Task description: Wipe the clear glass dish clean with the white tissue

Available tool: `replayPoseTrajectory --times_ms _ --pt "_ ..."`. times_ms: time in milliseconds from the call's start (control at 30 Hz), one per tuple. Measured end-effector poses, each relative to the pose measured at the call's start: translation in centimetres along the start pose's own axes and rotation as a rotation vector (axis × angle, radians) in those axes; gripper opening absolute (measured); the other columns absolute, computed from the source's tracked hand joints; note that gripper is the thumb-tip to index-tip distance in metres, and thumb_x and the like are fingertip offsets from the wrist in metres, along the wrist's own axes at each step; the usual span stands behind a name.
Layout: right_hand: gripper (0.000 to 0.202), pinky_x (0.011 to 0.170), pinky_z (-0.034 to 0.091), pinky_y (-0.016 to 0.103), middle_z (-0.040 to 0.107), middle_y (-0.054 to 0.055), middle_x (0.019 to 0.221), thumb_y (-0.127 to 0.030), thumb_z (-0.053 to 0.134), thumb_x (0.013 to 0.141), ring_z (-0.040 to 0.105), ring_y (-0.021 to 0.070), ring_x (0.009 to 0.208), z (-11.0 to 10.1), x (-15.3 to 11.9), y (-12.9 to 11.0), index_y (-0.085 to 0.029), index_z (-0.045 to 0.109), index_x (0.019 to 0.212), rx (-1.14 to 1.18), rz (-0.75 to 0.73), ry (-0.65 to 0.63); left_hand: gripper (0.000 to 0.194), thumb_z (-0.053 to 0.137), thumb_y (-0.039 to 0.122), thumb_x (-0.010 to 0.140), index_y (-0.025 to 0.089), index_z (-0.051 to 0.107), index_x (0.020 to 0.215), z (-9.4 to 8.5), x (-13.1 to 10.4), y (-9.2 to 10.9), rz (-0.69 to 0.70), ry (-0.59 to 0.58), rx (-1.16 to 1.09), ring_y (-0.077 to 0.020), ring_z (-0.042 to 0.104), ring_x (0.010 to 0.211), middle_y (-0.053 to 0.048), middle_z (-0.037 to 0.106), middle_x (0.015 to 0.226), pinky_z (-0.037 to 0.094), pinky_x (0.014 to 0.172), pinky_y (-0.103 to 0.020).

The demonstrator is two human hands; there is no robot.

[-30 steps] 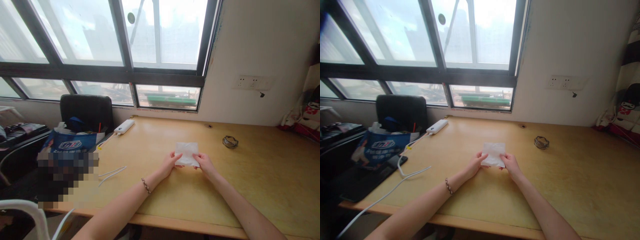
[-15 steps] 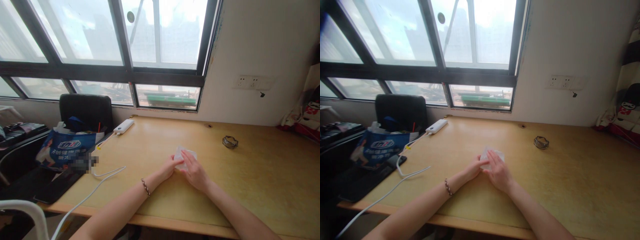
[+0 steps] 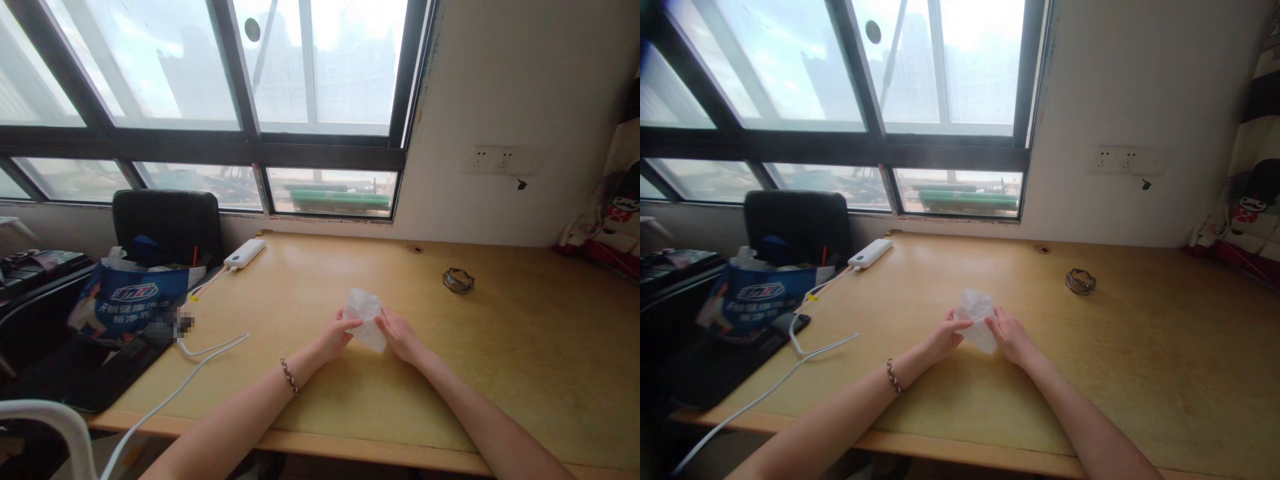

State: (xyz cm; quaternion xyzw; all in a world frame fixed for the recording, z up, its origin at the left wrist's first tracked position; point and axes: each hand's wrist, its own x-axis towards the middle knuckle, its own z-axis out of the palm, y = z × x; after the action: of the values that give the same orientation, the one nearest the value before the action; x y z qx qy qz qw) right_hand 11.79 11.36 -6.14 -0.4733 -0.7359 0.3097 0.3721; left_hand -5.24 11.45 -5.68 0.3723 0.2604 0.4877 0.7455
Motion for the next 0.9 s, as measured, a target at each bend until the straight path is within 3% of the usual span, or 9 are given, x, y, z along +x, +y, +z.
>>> replayPoseTrajectory --times_ms 100,200,267,367,433,567,667,833,900 --pt "0.053 0.067 0.045 0.032 0.064 0.007 0.08 -0.06 0.037 0.076 0.058 0.0218 0.075 0.2 0.6 -0.1 -0.017 0.06 0.095 0.428 0.113 0.078 0.033 0.067 0.019 0.06 0.01 0.061 0.092 0.1 0.1 0.4 0.043 0.017 -0.001 -0.0192 0.059 0.08 -0.011 0.063 0.09 0.042 0.072 -0.026" --pt "0.054 0.067 0.046 0.032 0.065 0.009 0.081 -0.059 0.049 0.07 0.059 0.0232 0.077 0.6 0.8 -0.5 -0.013 0.062 0.095 0.819 0.252 0.016 0.036 0.068 0.023 0.061 0.01 0.06 0.094 0.1 0.3 0.5 0.058 0.022 0.035 -0.0198 0.058 0.083 -0.011 0.063 0.094 0.042 0.074 -0.027" --pt "0.047 0.067 0.046 0.032 0.065 0.009 0.081 -0.051 0.062 0.063 0.06 0.0226 0.076 0.8 0.7 -0.7 -0.012 0.064 0.089 0.926 0.326 -0.01 0.036 0.068 0.026 0.061 0.011 0.06 0.093 0.0 0.4 0.3 0.059 0.043 0.083 -0.0193 0.058 0.082 -0.011 0.063 0.094 0.043 0.074 -0.027" --pt "0.036 0.067 0.047 0.032 0.066 0.008 0.075 -0.041 0.071 0.057 0.061 0.0215 0.07 0.8 0.4 -0.4 -0.012 0.067 0.078 0.929 0.384 0.042 0.036 0.067 0.032 0.062 0.011 0.06 0.091 -0.3 0.5 0.2 0.05 0.089 0.204 -0.0184 0.059 0.076 -0.009 0.064 0.09 0.046 0.066 -0.027" --pt "0.034 0.066 0.047 0.033 0.066 0.007 0.073 -0.039 0.071 0.057 0.061 0.0221 0.068 0.7 0.4 0.0 -0.012 0.067 0.075 0.923 0.393 0.08 0.036 0.065 0.037 0.063 0.01 0.06 0.086 -0.5 0.5 0.2 0.023 0.104 0.3 -0.015 0.058 0.061 -0.007 0.064 0.078 0.044 0.052 -0.023" --pt "0.032 0.064 0.047 0.034 0.066 0.007 0.073 -0.038 0.071 0.057 0.061 0.0227 0.067 0.5 0.6 0.2 -0.013 0.067 0.077 0.931 0.387 0.109 0.036 0.062 0.043 0.065 0.011 0.06 0.08 -0.8 0.5 0.3 -0.01 0.146 0.418 -0.0046 0.038 0.033 0.0 0.055 0.052 0.025 0.03 -0.017" --pt "0.03 0.063 0.048 0.033 0.066 0.007 0.074 -0.037 0.069 0.061 0.06 0.0211 0.066 0.4 0.7 0.2 -0.014 0.066 0.079 0.958 0.361 0.097 0.037 0.06 0.045 0.066 0.011 0.059 0.081 -1.0 0.4 0.2 -0.021 0.133 0.44 -0.0042 0.036 0.031 0.001 0.053 0.05 0.021 0.028 -0.017" --pt "0.032 0.047 0.044 0.025 0.065 0.005 0.069 -0.039 0.068 0.061 0.057 0.0156 0.054 0.0 0.8 0.3 -0.013 0.066 0.08 0.929 0.374 0.092 0.041 0.056 0.048 0.069 0.009 0.062 0.08 -1.2 0.8 -0.1 0.012 0.113 0.366 -0.0092 0.048 0.043 -0.003 0.059 0.058 0.034 0.039 -0.019" --pt "0.033 0.05 0.045 0.026 0.065 0.006 0.069 -0.038 0.069 0.06 0.058 0.017 0.056 -0.1 0.9 0.3 -0.012 0.067 0.08 0.957 0.363 0.072 0.04 0.059 0.045 0.067 0.008 0.063 0.082 -1.3 0.9 0.0 0.03 0.126 0.334 -0.0118 0.053 0.053 -0.006 0.063 0.069 0.038 0.046 -0.02"
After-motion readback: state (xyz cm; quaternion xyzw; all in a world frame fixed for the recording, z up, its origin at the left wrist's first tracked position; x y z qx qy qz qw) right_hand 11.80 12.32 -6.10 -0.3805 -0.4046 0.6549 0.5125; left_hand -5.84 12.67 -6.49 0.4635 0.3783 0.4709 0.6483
